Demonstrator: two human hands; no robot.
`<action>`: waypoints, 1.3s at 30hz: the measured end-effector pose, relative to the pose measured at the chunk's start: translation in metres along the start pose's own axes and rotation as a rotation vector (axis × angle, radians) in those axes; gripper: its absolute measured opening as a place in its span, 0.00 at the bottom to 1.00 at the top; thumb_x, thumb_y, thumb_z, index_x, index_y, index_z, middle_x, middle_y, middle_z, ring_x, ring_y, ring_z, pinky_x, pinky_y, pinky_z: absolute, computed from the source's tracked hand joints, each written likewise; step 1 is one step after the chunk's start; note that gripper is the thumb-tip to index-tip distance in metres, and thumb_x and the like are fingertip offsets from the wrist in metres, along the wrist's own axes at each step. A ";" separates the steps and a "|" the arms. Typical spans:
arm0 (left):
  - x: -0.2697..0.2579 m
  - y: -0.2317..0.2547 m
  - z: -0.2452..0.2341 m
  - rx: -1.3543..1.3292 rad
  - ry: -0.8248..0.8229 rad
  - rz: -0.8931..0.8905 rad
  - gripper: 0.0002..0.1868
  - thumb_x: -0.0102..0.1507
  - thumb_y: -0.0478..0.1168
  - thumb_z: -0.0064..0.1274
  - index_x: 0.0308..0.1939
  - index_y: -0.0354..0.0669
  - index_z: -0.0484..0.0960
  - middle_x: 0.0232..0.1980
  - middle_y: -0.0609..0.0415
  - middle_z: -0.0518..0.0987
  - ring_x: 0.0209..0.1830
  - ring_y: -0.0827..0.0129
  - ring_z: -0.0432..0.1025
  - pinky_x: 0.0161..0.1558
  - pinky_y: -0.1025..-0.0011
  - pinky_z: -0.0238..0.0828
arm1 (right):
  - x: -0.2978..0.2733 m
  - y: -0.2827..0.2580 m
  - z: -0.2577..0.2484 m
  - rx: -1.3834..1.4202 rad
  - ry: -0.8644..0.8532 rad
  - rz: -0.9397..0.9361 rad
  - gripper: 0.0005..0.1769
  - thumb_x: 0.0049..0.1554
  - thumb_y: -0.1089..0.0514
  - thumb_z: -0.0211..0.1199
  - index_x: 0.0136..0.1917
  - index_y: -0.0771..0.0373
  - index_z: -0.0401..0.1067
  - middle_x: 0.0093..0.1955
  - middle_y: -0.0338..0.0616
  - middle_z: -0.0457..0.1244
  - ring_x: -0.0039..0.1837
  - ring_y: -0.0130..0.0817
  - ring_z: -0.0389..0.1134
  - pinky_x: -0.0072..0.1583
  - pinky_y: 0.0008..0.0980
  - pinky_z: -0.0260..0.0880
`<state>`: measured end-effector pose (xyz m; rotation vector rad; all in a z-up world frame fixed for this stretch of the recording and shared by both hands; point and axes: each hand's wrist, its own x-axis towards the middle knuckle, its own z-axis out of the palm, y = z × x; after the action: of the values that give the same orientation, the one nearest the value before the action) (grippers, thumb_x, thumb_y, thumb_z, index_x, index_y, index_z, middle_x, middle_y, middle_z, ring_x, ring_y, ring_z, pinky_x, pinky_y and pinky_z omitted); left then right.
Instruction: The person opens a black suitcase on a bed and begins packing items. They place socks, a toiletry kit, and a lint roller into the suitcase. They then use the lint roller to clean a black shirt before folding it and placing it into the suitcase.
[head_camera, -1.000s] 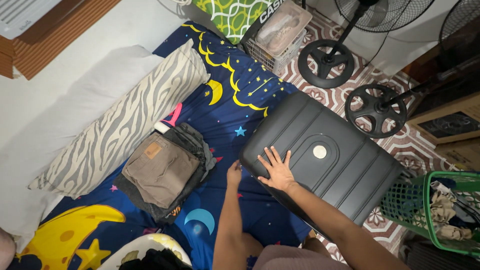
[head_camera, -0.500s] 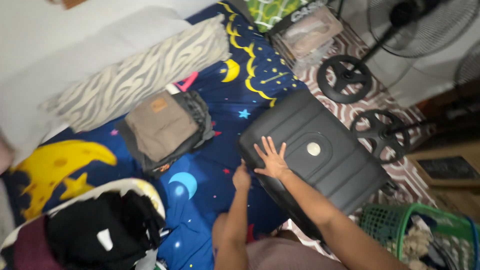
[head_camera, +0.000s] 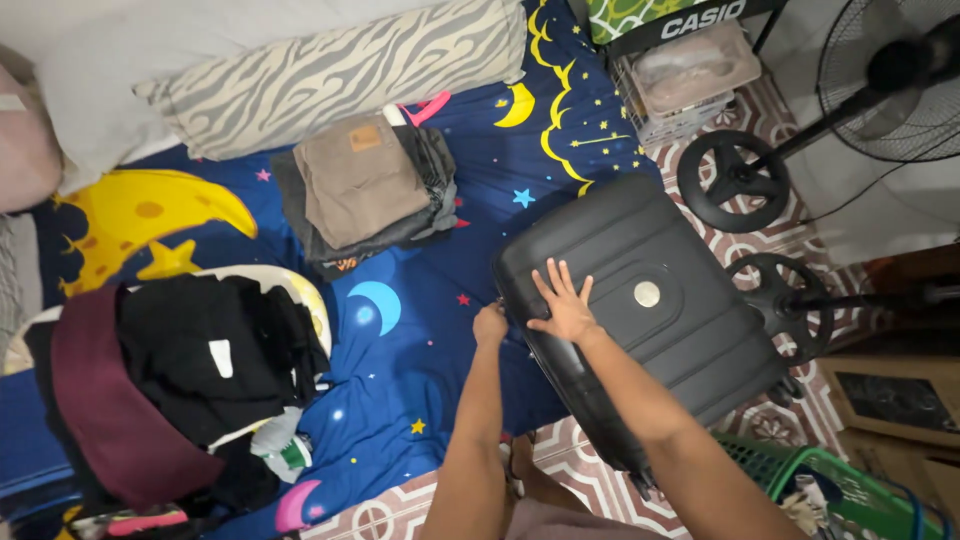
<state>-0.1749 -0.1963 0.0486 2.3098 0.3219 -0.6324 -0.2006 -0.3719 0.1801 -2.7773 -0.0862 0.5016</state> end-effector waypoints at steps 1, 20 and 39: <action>-0.003 -0.001 0.005 -0.121 -0.011 -0.055 0.17 0.68 0.42 0.49 0.59 0.51 0.84 0.46 0.44 0.86 0.44 0.57 0.81 0.50 0.63 0.74 | 0.000 0.001 0.000 0.006 -0.018 -0.002 0.66 0.43 0.31 0.74 0.83 0.48 0.41 0.87 0.52 0.24 0.86 0.53 0.21 0.72 0.82 0.23; 0.113 0.002 -0.013 -1.219 0.009 -0.557 0.11 0.62 0.37 0.38 0.28 0.40 0.75 0.20 0.55 0.67 0.14 0.70 0.56 0.18 0.68 0.51 | 0.015 0.055 -0.003 -0.051 0.250 -0.407 0.53 0.49 0.19 0.59 0.77 0.49 0.60 0.84 0.46 0.43 0.85 0.49 0.35 0.68 0.87 0.24; 0.069 0.178 -0.005 0.091 0.512 -0.080 0.25 0.65 0.59 0.45 0.62 0.57 0.78 0.67 0.51 0.72 0.73 0.51 0.58 0.70 0.31 0.40 | 0.028 0.060 0.000 0.100 0.241 -0.469 0.37 0.47 0.39 0.68 0.67 0.54 0.72 0.78 0.53 0.50 0.80 0.55 0.42 0.66 0.87 0.25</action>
<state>-0.0437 -0.3171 0.1172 2.5340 0.6343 -0.0803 -0.1744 -0.4258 0.1521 -2.5735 -0.6182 0.0495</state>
